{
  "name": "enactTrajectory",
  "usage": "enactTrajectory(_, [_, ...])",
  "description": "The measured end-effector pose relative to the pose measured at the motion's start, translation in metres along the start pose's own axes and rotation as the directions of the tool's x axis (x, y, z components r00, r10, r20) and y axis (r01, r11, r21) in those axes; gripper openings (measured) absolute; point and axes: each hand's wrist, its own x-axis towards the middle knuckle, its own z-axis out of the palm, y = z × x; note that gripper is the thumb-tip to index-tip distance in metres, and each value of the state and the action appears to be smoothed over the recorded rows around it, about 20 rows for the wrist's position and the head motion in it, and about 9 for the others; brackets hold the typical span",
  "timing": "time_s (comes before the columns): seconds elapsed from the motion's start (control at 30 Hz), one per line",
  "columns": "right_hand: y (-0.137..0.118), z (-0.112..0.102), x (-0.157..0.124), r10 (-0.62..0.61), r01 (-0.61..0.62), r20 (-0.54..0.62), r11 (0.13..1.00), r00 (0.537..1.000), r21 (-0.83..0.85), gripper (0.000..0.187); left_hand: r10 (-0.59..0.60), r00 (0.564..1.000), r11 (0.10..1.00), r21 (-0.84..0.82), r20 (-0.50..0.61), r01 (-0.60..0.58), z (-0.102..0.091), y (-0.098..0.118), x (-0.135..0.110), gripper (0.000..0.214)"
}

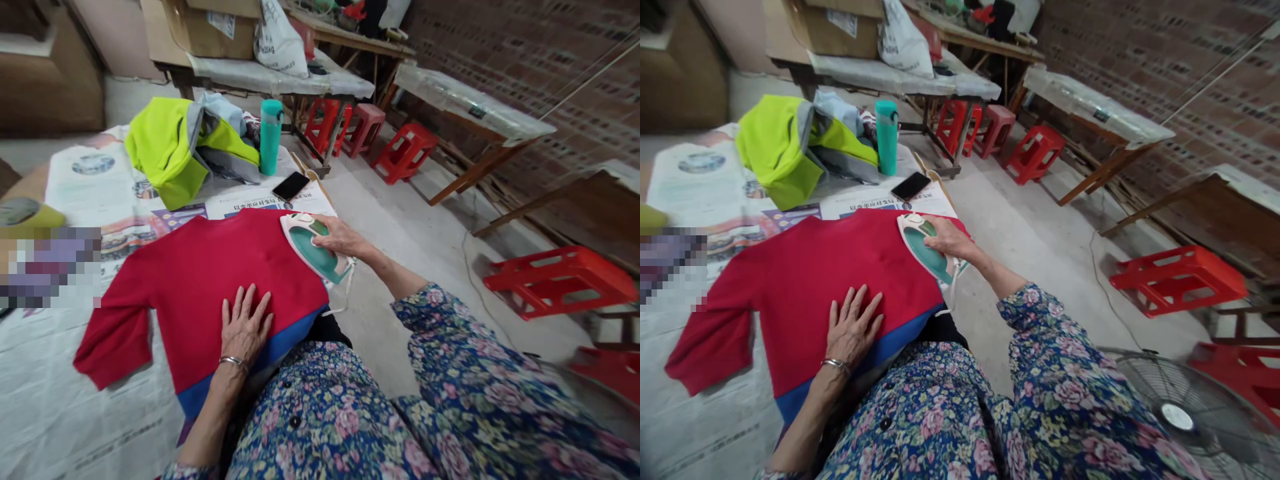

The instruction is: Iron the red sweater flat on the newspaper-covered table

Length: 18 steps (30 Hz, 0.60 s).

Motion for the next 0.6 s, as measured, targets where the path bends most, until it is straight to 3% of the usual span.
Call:
enactTrajectory(0.2, [-0.041, 0.030, 0.061, -0.092, 0.099, 0.197, 0.995, 0.976, -0.024, 0.060, 0.023, 0.997, 0.999, 0.020, 0.072, -0.024, -0.008, 0.002, 0.001, 0.048])
enactTrajectory(0.27, [-0.058, 0.041, 0.080, -0.238, 0.257, 0.257, 0.965, 0.937, -0.045, 0.059, 0.012, 0.998, 0.999, 0.031, 0.065, -0.014, -0.010, 0.004, 0.002, 0.047])
enactTrajectory(0.37, [-0.088, 0.053, 0.102, -0.410, 0.465, 0.350, 0.881, 0.843, -0.087, 0.054, 0.005, 0.998, 1.000, 0.029, 0.059, -0.007, -0.011, 0.004, 0.002, 0.047])
enactTrajectory(0.47, [-0.117, 0.061, 0.117, -0.417, 0.462, 0.418, 0.887, 0.807, -0.008, 0.049, 0.018, 0.997, 1.000, -0.001, 0.080, -0.018, -0.011, 0.001, 0.002, 0.048])
enactTrajectory(0.6, [-0.139, 0.074, 0.130, -0.337, 0.352, 0.467, 0.934, 0.818, 0.059, 0.039, 0.018, 0.997, 1.000, -0.009, 0.072, -0.018, -0.012, -0.003, 0.002, 0.049])
